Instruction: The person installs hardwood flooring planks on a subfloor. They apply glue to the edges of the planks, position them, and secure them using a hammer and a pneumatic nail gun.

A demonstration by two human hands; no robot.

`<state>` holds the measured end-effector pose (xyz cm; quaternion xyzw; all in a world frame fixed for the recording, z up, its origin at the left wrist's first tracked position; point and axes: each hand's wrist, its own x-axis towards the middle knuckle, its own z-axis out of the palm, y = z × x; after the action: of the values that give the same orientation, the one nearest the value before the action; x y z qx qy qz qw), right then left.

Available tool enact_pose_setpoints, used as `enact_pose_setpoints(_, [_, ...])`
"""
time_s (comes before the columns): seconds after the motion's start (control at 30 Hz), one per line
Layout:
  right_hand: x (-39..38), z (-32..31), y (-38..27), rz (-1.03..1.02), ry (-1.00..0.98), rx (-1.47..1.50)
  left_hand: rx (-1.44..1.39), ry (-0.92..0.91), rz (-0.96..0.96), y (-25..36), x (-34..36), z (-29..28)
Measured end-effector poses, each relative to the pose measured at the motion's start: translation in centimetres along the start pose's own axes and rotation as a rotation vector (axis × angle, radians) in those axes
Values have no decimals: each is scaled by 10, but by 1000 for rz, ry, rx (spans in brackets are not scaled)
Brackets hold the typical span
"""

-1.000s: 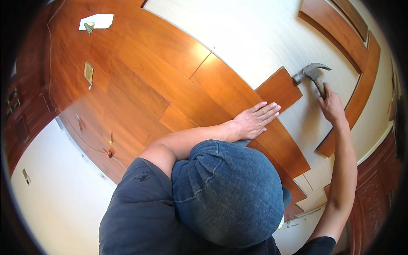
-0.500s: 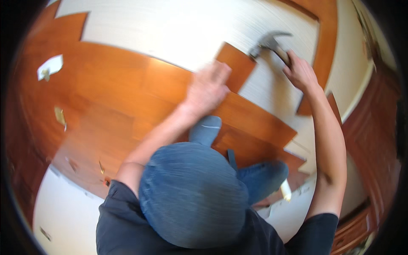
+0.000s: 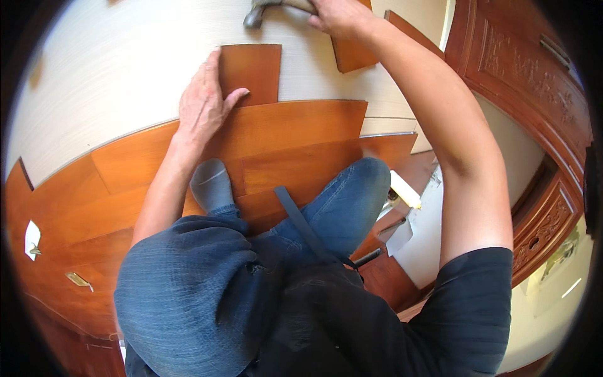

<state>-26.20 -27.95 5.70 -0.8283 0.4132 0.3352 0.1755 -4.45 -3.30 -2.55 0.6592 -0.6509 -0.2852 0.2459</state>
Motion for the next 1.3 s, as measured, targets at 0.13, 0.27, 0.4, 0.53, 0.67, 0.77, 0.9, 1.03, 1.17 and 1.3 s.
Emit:
enact_pose_setpoints(0.13, [-8,-13,2,-159,-66,-67,34,39,39,-3,-2,6])
enact_pose_setpoints(0.27, [-1,-18,9,-41,28,7,75,34,51,-4,-5,7])
enact_pose_setpoints(0.4, [-8,4,8,-196,-36,-26,88,6,59,-5,-4,9])
enact_pose_setpoints(0.53, [-2,-17,0,-204,-50,-61,101,32,73,-8,-6,9])
enact_pose_setpoints(0.67, [-1,-29,9,-128,45,-6,54,-46,4,-1,-5,5])
enact_pose_setpoints(0.77, [1,-7,14,-114,39,-32,58,-28,34,-2,-4,5])
enact_pose_setpoints(0.9, [-3,-8,-3,-213,-63,-85,98,9,68,-10,-12,10])
enact_pose_setpoints(1.03, [5,-36,-2,-179,-53,-113,107,50,103,-13,-11,12])
enact_pose_setpoints(1.17, [0,-22,1,-53,-29,-47,103,8,91,-9,-10,12])
enact_pose_setpoints(1.3, [3,-22,-15,-182,-71,-125,55,14,39,-9,-14,11])
